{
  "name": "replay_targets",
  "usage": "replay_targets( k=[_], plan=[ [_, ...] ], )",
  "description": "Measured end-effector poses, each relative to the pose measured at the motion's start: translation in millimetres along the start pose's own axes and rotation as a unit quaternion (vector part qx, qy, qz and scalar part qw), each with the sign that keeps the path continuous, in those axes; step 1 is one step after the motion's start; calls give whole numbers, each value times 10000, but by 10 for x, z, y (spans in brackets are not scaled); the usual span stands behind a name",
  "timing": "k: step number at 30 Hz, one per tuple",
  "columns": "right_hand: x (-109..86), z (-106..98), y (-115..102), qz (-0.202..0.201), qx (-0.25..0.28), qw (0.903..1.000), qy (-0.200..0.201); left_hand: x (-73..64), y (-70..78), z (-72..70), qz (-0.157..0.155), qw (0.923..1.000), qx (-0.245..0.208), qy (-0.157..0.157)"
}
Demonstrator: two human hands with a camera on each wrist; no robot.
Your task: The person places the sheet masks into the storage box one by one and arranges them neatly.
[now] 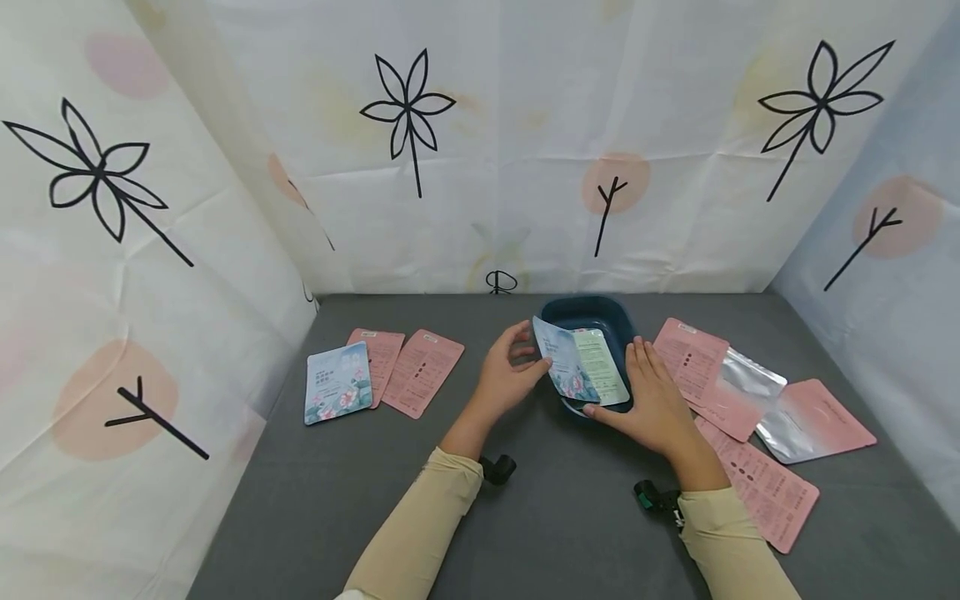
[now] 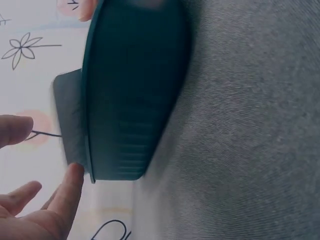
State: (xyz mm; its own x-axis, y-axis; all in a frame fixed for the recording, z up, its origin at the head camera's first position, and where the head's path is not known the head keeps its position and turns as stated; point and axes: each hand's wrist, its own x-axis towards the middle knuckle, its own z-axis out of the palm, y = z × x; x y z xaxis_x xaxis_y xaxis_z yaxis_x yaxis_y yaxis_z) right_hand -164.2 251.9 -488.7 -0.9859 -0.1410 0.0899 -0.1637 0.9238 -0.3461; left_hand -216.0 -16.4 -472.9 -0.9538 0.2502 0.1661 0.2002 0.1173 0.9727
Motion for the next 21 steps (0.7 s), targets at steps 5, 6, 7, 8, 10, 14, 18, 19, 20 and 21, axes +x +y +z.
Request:
replay_targets(
  k=[5,6,7,8,10,14,18,19,20,21],
  plan=[
    [-3,-1,-3,-5,74,10000,-50,-15,-38,-37,-83,9999,132,36],
    [-3,-5,-5,-9,82,10000,-48,-19,-42,-51,-83,9998,155,46],
    [-2,-12,-9,-10,94,9999,-51,-22,-39,-71,-79,9998,161,54],
    [0,-17,-9,-7,108,9999,-52,-25,-38,-92,-79,9998,178,60],
    [5,-26,-13,-11,111,9999,-48,-32,-44,-133,-86,9998,180,43],
    [12,-32,-18,-15,99,9999,-61,-44,-78,-206,-164,9998,139,20],
    [5,-21,-16,-19,41,10000,-47,-59,-110,-236,-266,9995,180,-23],
    [4,-16,-13,-21,40,10000,-35,-63,-116,-233,-300,9993,231,-49],
    [1,-11,-11,-21,34,10000,-28,-65,-116,-225,-333,9991,257,-96],
    [-1,-4,-8,-20,25,10000,-21,-66,-118,-213,-368,9987,313,-151]
  ],
)
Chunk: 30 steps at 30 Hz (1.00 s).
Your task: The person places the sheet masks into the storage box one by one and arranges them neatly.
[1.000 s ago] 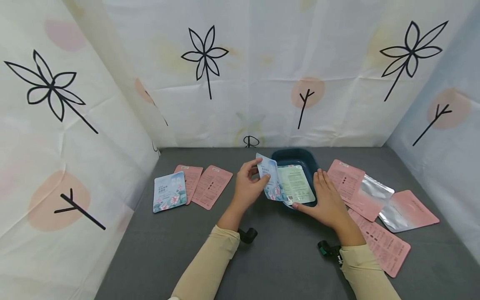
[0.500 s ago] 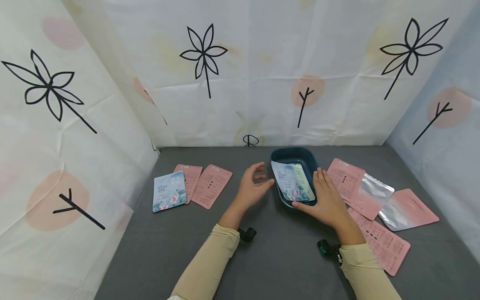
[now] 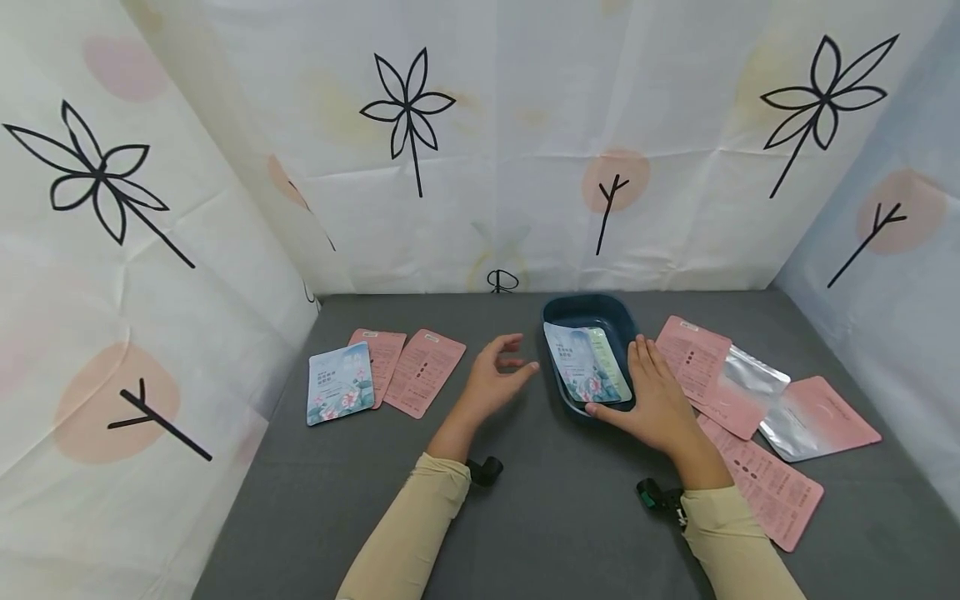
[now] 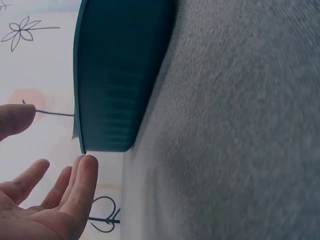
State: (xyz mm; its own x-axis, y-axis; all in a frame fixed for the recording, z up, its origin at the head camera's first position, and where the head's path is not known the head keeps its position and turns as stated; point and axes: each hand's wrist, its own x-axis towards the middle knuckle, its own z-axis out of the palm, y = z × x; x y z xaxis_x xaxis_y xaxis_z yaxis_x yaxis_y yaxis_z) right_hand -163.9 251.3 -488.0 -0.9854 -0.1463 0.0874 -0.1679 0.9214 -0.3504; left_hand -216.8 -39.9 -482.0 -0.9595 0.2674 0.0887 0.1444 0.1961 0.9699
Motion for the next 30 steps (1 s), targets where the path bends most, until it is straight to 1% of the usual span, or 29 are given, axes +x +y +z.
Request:
replay_targets(
  k=[6,9,12,15,19,21,23,27,30],
  plan=[
    [-8,27,14,8,-9,10000,31,45,8,144,-156,9979,520,-364],
    [-12,33,13,12,18,10000,36,76,28,225,-233,9950,823,-519],
    [-14,42,11,17,15,10000,21,101,40,297,-301,9903,1171,-682],
    [-14,48,6,22,-10,10000,20,106,60,345,-314,9859,1474,-722],
    [-5,46,4,5,-35,10000,59,96,86,363,-259,9828,1719,-617],
    [2,43,8,-2,-42,10000,77,95,84,361,-244,9822,1765,-593],
    [9,40,11,-10,-52,9999,89,95,76,353,-251,9833,1700,-602],
    [21,36,20,-18,-50,9999,90,92,43,324,-247,9869,1450,-659],
    [20,34,19,-18,-28,9999,104,80,7,260,-158,9899,1228,-685]
  ],
)
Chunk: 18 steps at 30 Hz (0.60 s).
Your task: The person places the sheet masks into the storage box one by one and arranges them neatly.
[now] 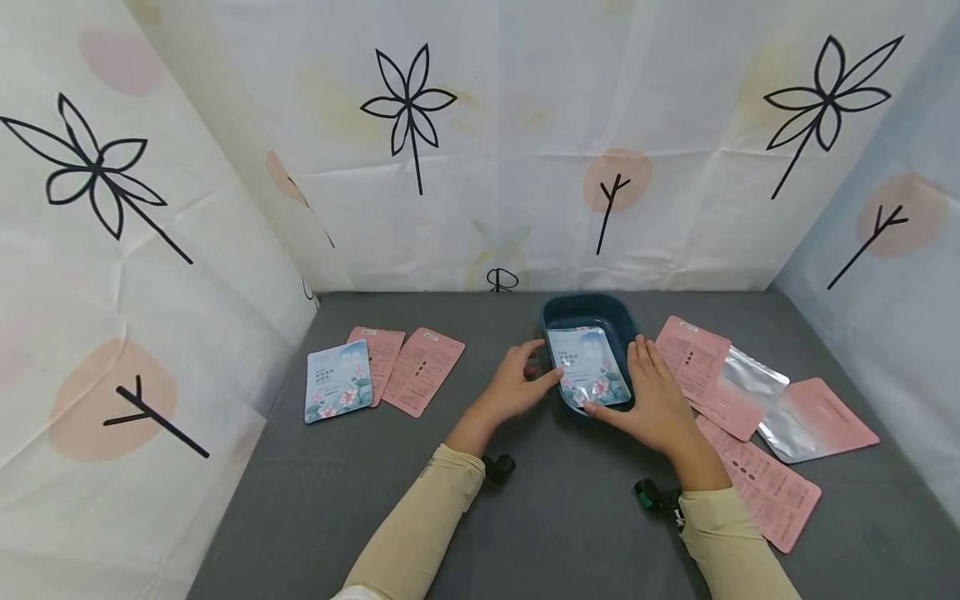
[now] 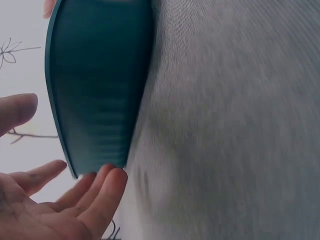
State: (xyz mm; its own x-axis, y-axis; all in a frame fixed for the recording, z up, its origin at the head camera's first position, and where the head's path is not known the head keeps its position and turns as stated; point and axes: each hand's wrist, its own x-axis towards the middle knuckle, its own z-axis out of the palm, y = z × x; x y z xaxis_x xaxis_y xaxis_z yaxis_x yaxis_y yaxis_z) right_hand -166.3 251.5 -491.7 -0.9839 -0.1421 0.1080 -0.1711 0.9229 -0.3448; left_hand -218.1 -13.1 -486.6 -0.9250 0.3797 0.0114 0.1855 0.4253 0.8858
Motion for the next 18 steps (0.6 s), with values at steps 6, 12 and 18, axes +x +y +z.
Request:
replay_targets(
  k=[6,12,18],
  plan=[
    [-11,-9,-16,41,90,9999,-23,-94,-134,-282,161,9995,-238,117],
    [-8,-16,-13,21,60,10000,-75,-258,-271,-769,-27,9981,-344,513],
    [-8,-30,-19,25,87,9999,-131,-447,-430,-1359,-368,9921,-518,1084]
  ],
)
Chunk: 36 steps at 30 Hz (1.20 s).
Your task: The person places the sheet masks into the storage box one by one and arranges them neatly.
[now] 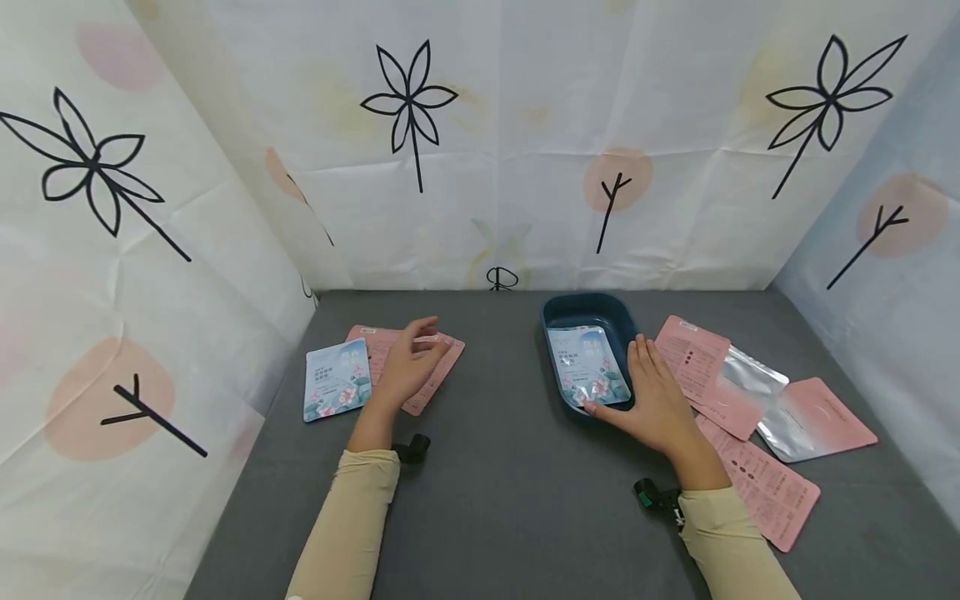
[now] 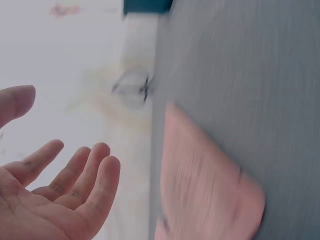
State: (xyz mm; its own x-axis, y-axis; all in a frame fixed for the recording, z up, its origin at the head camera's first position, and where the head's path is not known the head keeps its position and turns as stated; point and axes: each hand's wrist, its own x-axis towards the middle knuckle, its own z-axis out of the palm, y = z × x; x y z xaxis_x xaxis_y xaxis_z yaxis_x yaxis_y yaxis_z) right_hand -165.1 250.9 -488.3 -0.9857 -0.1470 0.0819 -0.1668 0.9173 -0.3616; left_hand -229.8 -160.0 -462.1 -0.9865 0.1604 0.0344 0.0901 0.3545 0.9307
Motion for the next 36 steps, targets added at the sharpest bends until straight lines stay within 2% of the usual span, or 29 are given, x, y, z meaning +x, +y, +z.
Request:
replay_targets(
  k=[5,10,14,18,20,22,27,36],
  plan=[
    [-5,4,0,26,-10,10000,-4,-70,-162,-421,-345,9975,137,595],
    [-11,-9,7,29,14,10000,35,-131,-300,-719,-339,9931,396,1046],
    [-6,-7,-3,-8,-14,10000,13,-256,-370,-967,-371,9888,540,1339],
    [-5,-11,-21,3,-10,10000,-23,-386,-454,-1213,-613,9811,893,1601],
    [-9,-18,-31,12,-17,10000,-33,-445,-488,-1312,-850,9767,1138,1607],
    [-15,-25,-39,25,-24,10000,-28,-485,-516,-1390,-1135,9733,1345,1477],
    [-29,-33,-54,45,-7,10000,-4,-519,-572,-1480,-1738,9636,1693,1119],
    [-31,-18,-58,34,12,10000,24,-525,-684,-1489,-1796,9614,1880,899]
  ],
)
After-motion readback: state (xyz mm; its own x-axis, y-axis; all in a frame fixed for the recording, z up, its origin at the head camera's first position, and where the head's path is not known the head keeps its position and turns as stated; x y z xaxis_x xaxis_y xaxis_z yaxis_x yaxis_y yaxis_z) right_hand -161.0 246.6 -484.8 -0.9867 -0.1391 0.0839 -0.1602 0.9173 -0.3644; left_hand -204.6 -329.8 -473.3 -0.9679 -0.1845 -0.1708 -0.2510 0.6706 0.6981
